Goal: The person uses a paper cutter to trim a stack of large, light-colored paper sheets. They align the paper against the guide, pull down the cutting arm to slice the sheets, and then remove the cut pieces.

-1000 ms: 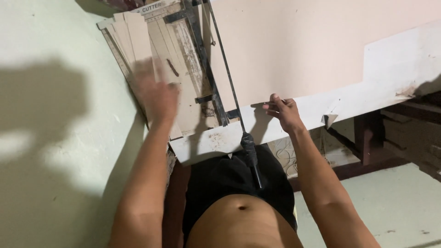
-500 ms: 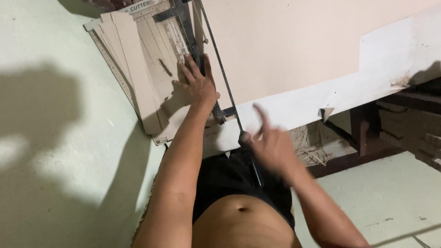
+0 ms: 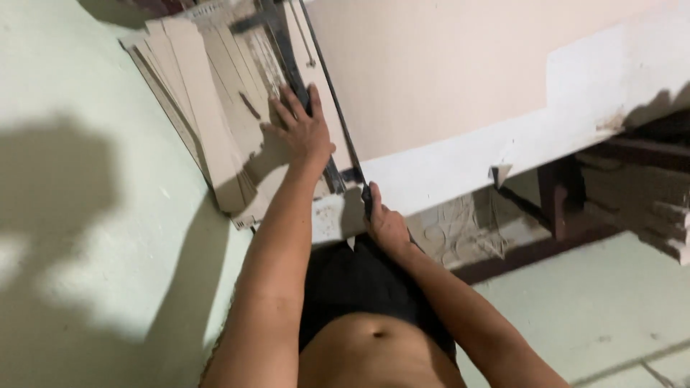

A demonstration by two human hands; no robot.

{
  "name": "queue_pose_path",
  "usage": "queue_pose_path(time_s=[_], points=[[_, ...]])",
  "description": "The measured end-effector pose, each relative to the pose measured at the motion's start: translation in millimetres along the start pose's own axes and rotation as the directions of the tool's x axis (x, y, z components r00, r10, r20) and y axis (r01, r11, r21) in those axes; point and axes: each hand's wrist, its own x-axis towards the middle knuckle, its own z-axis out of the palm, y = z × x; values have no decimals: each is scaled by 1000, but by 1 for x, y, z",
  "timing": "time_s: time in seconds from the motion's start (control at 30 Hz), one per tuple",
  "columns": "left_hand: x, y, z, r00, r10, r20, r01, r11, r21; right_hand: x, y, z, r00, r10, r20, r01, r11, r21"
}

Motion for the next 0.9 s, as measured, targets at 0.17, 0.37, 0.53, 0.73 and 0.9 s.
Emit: queue_pose_path(time_s=[0.17,0.37,0.53,0.73,0.9], points=[[0,-6,16,995,42,-87,-42,999,-5,-22,-16,-45,999,15,32,-18,995,94],[-19,-7,39,926,316,-207,-259,929,264,-96,-81,-220,952,77,295,-201,886,417],[-43,-22,62,778,618,-111,-583,777,236,-70,-36,-207,921,-40,387,-215,776,592],[-91,-84,41,706,691,154,-632,516,578,10,73,-135,947,237,218,-305,440,845],[-58,-161,36,856,510,83,-382,515,767,54,84,-137,911,388,137,-261,287,922]])
